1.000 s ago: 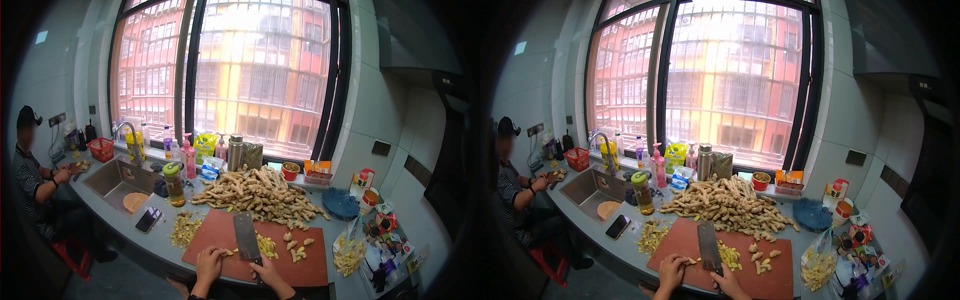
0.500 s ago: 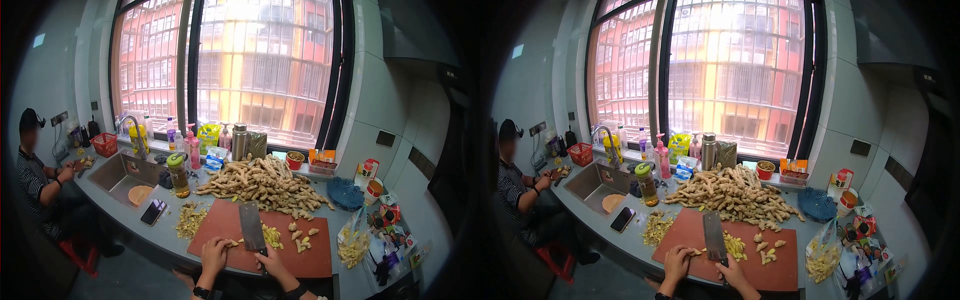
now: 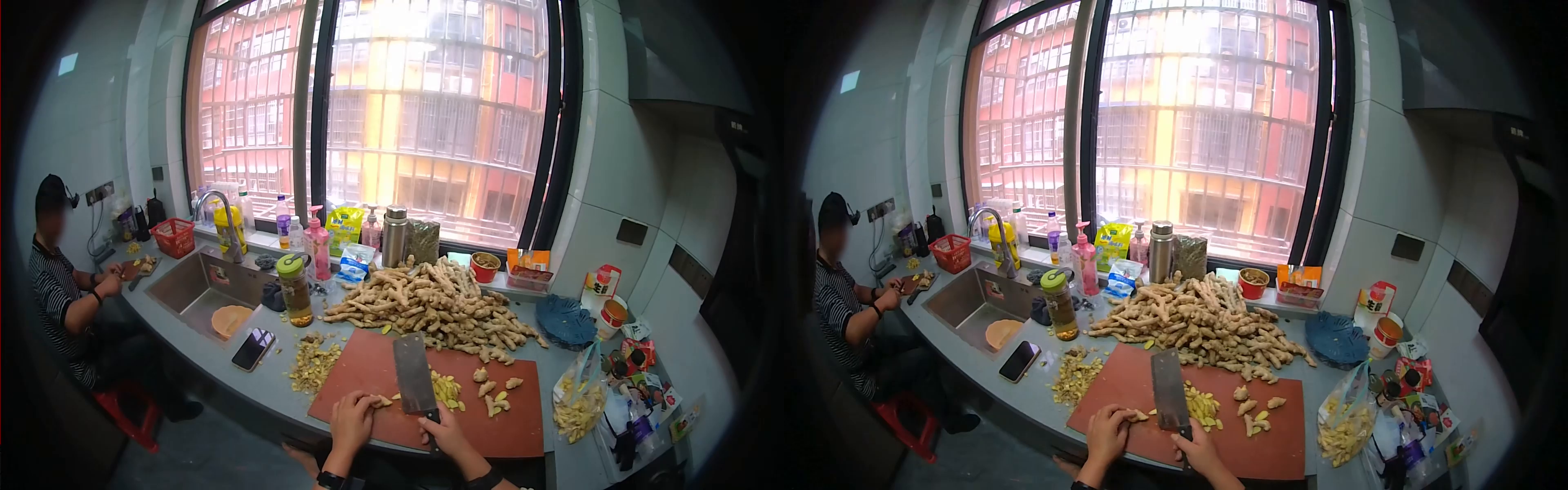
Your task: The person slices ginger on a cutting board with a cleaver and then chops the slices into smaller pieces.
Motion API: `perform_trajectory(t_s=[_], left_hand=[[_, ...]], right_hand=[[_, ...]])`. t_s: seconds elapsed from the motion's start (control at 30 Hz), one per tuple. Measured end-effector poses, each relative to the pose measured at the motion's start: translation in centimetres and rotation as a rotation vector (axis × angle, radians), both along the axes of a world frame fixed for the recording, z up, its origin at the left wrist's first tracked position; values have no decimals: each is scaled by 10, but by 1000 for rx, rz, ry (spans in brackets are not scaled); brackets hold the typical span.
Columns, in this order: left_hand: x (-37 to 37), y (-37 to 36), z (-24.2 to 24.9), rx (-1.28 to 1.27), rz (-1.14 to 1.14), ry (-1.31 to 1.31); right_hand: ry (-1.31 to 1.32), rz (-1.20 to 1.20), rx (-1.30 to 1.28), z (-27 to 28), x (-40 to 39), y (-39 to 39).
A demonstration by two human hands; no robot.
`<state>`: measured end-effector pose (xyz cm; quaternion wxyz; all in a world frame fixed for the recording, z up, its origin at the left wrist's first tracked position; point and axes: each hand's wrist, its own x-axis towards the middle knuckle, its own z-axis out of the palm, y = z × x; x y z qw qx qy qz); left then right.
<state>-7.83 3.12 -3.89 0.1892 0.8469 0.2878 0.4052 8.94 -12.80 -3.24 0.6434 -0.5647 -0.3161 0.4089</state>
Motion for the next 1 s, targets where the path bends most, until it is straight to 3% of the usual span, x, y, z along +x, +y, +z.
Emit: perform_trajectory(t_s=[1.0], left_hand=[[1,-1,1,2,14,-2]], right_hand=[[-5,7,1,-1,1,0]])
